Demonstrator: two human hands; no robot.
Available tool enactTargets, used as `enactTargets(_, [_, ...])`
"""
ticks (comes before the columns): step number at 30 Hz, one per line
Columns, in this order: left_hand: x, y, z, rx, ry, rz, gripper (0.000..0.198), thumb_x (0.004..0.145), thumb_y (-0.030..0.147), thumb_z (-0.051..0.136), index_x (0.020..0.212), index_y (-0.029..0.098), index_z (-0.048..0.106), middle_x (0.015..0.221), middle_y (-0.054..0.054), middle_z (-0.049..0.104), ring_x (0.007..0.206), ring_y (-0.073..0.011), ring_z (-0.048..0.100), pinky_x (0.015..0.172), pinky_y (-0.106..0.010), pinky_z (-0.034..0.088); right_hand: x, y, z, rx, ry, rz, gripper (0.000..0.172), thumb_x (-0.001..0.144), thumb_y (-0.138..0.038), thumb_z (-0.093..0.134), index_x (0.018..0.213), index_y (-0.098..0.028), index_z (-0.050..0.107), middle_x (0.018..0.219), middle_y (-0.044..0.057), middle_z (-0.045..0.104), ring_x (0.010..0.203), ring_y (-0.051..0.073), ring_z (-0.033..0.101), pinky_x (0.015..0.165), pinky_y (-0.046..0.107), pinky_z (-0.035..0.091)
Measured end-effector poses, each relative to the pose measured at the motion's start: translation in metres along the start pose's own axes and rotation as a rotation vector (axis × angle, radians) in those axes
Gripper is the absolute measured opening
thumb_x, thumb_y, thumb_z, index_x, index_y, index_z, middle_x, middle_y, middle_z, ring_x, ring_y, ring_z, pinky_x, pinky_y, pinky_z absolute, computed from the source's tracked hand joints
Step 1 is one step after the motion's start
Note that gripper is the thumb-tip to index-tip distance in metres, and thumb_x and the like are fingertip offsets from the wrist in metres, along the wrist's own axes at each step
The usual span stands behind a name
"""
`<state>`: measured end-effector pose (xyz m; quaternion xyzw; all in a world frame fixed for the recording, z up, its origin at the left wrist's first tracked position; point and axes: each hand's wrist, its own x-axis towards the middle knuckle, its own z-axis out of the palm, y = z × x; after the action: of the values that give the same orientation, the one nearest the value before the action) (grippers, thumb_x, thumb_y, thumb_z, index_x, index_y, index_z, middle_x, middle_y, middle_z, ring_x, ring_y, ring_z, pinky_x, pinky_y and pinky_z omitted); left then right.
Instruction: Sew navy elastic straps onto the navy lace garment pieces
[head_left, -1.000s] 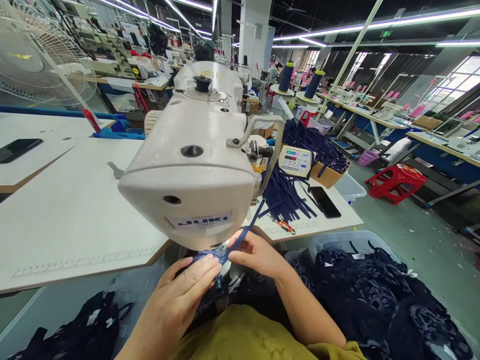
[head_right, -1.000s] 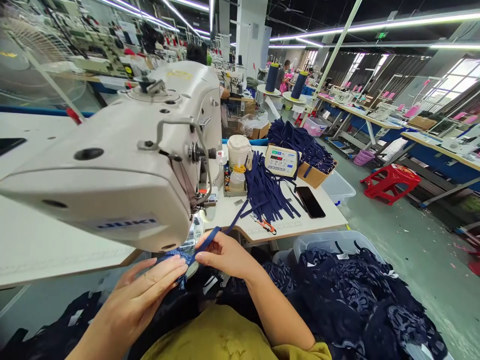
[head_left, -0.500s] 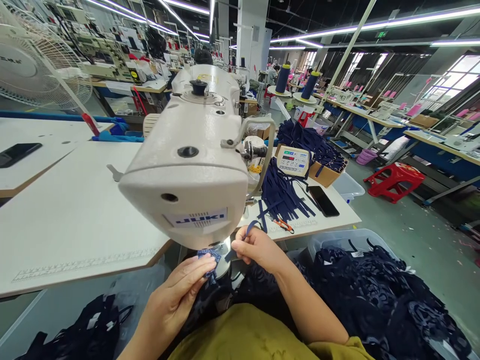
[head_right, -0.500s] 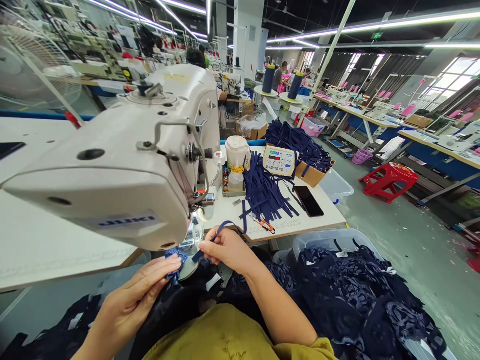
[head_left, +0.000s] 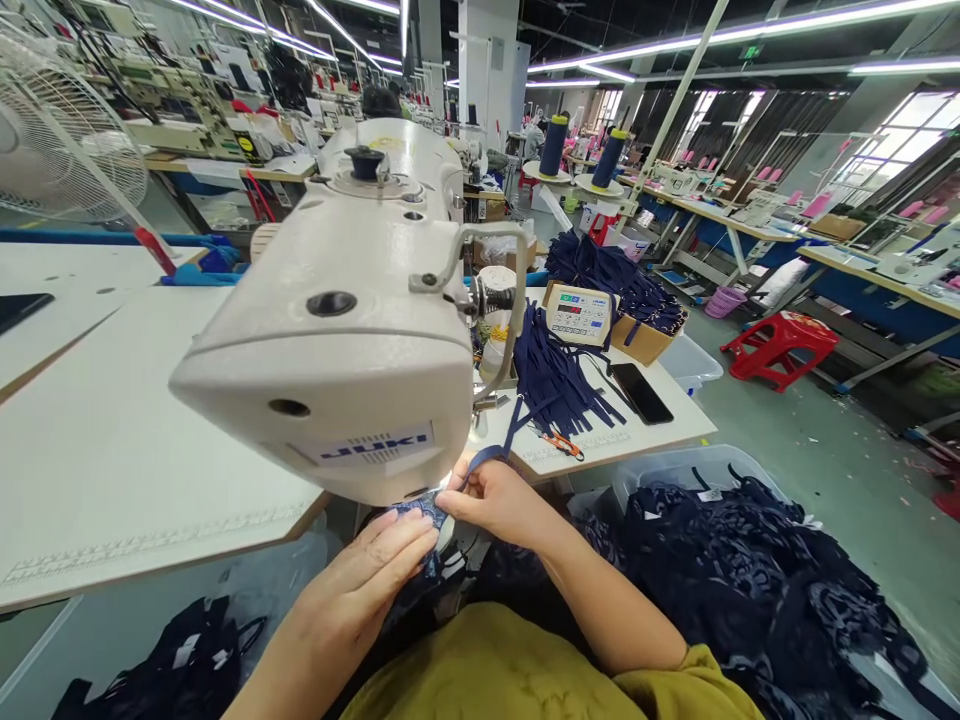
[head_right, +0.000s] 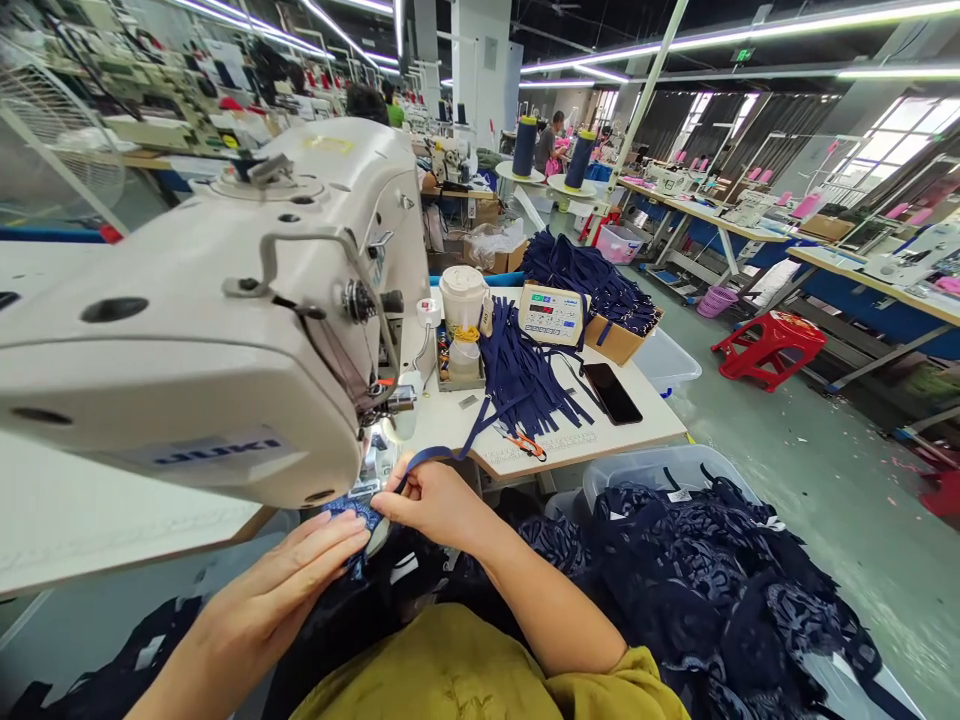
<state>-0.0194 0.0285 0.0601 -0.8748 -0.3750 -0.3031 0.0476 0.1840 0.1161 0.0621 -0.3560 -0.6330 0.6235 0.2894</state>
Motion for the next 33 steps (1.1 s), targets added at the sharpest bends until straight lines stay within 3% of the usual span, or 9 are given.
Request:
enactTargets(13, [0.013,0.0,-0.004,0.105,-0.028,0.078,0.04,0.089,0.009,0.048,0.127,0.018,0.052,0.123,-0.004,0.064,0.119,-0.0134,0.055,0.109,-0.03,0.038,-0.001,0.002,0.0,-0.001,0.024,-0.01,0.016,0.079,-0.03,0.065,0.081,-0.019,0.053,0.061,-0.007,0.045,0.055,0.008,0.041,0.053,0.02,0.033])
enactTargets(16, [0.011,-0.001,-0.005,0.177,-0.029,0.1,0.037,0.089,0.011,0.05,0.124,0.02,0.054,0.122,-0.001,0.065,0.117,-0.0119,0.056,0.114,-0.031,0.028,0.0,-0.002,-0.004,0.024,0.002,0.027,0.014,0.083,-0.031,0.06,0.085,-0.02,0.052,0.061,-0.006,0.048,0.055,0.009,0.045,0.053,0.02,0.035])
enactTargets(19, [0.009,0.003,-0.003,0.23,-0.038,0.027,0.034,0.09,0.014,0.048,0.122,0.025,0.056,0.12,0.001,0.066,0.115,-0.0117,0.057,0.116,-0.034,0.018,0.005,-0.009,-0.007,-0.026,0.039,0.009,0.013,0.084,-0.031,0.055,0.087,-0.02,0.051,0.058,-0.007,0.046,0.051,0.009,0.043,0.05,0.021,0.034])
enactTargets(24, [0.014,0.019,0.006,0.187,0.091,-0.155,0.029,0.093,0.019,0.046,0.119,0.024,0.058,0.111,0.0,0.07,0.107,-0.0135,0.06,0.108,-0.033,0.027,0.02,-0.02,-0.005,-0.347,0.135,-0.081,0.017,0.079,-0.023,0.056,0.064,-0.018,0.052,0.049,-0.006,0.038,0.052,0.011,0.041,0.052,0.023,0.033])
enactTargets(29, [0.023,0.027,0.005,0.299,0.129,-0.189,0.029,0.092,0.021,0.046,0.119,0.022,0.059,0.111,0.0,0.07,0.102,-0.0162,0.062,0.1,-0.034,0.032,0.035,-0.018,-0.001,-0.411,0.096,-0.173,0.012,0.082,-0.021,0.055,0.072,-0.02,0.062,0.053,-0.001,0.054,0.068,0.019,0.055,0.065,0.028,0.043])
enactTargets(33, [0.027,0.029,0.004,0.368,0.121,-0.171,0.028,0.091,0.021,0.049,0.116,0.02,0.061,0.109,0.0,0.071,0.097,-0.016,0.063,0.09,-0.032,0.036,0.046,-0.007,-0.001,-0.446,0.093,-0.197,0.012,0.083,-0.023,0.054,0.087,-0.023,0.065,0.075,0.004,0.066,0.086,0.023,0.059,0.076,0.033,0.046])
